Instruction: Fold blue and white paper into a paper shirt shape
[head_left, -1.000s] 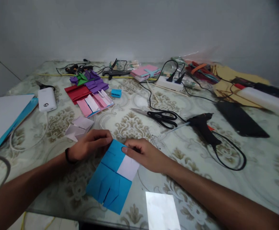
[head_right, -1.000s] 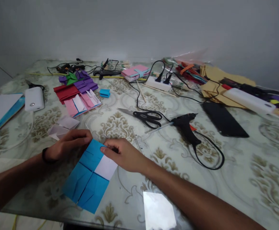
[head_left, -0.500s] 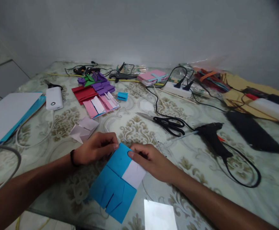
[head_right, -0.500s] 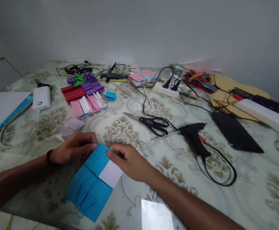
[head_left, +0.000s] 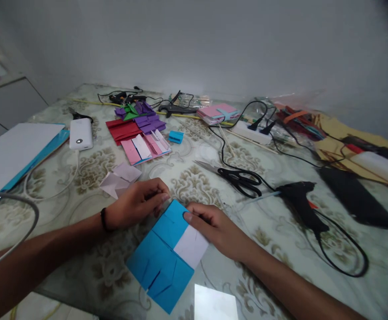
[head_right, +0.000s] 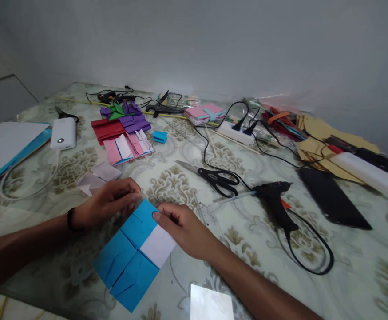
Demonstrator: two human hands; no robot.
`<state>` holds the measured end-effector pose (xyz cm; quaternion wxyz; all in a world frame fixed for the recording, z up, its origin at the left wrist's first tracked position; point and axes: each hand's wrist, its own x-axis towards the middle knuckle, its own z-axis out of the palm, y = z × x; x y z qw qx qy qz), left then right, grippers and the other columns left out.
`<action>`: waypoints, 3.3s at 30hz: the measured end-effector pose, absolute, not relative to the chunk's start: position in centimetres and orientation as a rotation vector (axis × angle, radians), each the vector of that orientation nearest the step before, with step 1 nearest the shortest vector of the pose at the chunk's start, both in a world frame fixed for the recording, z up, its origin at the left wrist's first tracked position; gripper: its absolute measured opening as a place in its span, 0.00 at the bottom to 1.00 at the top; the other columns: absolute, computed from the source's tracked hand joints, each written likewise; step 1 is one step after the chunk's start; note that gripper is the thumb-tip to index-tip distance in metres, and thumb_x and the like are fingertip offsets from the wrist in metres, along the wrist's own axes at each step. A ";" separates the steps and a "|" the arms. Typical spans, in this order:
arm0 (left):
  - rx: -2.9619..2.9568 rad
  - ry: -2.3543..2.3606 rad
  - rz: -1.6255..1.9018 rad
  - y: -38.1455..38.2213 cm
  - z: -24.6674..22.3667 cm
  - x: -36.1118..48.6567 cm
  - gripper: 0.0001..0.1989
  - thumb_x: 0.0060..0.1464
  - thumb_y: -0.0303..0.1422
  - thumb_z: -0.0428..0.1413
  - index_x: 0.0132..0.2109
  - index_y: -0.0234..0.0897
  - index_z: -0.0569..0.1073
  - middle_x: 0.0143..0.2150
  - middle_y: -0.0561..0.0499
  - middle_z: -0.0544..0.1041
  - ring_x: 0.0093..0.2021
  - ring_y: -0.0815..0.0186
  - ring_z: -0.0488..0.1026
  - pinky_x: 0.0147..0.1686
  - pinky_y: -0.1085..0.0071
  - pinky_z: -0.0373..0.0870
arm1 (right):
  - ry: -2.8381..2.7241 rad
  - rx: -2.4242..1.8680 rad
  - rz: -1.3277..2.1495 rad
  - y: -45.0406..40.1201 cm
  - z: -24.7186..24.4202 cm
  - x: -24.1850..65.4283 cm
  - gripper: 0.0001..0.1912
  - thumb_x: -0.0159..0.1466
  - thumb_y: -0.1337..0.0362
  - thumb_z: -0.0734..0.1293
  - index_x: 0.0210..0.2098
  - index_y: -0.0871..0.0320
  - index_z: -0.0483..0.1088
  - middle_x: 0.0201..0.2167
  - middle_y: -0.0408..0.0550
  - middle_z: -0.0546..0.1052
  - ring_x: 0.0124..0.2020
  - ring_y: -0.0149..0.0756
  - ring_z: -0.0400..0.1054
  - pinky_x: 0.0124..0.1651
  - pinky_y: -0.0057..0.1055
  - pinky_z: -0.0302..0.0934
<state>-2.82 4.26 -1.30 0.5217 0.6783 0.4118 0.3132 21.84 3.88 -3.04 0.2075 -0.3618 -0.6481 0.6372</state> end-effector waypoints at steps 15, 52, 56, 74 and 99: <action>1.744 1.291 0.703 4.3 -1.3 -2.8 0.24 0.71 0.44 0.48 0.27 0.37 0.66 0.20 0.55 0.71 0.21 0.70 0.66 0.24 0.73 0.62 | -1.701 -0.965 1.840 3.9 -3.0 21.7 0.25 0.69 0.41 0.66 0.33 0.57 0.66 0.25 0.37 0.61 0.26 0.29 0.55 0.27 0.27 0.49; 1.704 1.039 0.417 4.3 -0.6 -2.8 0.16 0.64 0.39 0.56 0.32 0.31 0.74 0.25 0.55 0.70 0.26 0.72 0.62 0.25 0.76 0.56 | -1.746 -0.946 1.785 3.5 -3.2 21.1 0.12 0.65 0.60 0.72 0.45 0.57 0.73 0.26 0.36 0.65 0.28 0.30 0.59 0.31 0.28 0.53; 1.707 1.072 0.406 4.4 -0.6 -2.6 0.17 0.64 0.39 0.54 0.32 0.32 0.75 0.25 0.54 0.73 0.26 0.71 0.65 0.26 0.76 0.58 | -1.752 -0.943 1.767 3.5 -3.3 21.2 0.11 0.65 0.60 0.72 0.45 0.57 0.73 0.26 0.36 0.65 0.28 0.29 0.59 0.30 0.28 0.52; 1.751 1.062 0.364 4.5 -0.5 -2.7 0.15 0.63 0.37 0.55 0.30 0.33 0.73 0.24 0.57 0.69 0.25 0.73 0.61 0.25 0.78 0.55 | -1.784 -0.953 1.775 3.4 -3.3 21.2 0.11 0.66 0.59 0.71 0.45 0.56 0.73 0.26 0.36 0.65 0.28 0.30 0.59 0.30 0.27 0.52; 1.724 1.063 0.349 4.5 -0.6 -2.9 0.10 0.58 0.35 0.57 0.33 0.32 0.75 0.24 0.56 0.69 0.25 0.72 0.61 0.24 0.78 0.55 | -1.817 -0.965 1.742 3.4 -3.1 21.2 0.11 0.66 0.59 0.72 0.45 0.56 0.73 0.27 0.37 0.66 0.29 0.30 0.60 0.30 0.27 0.53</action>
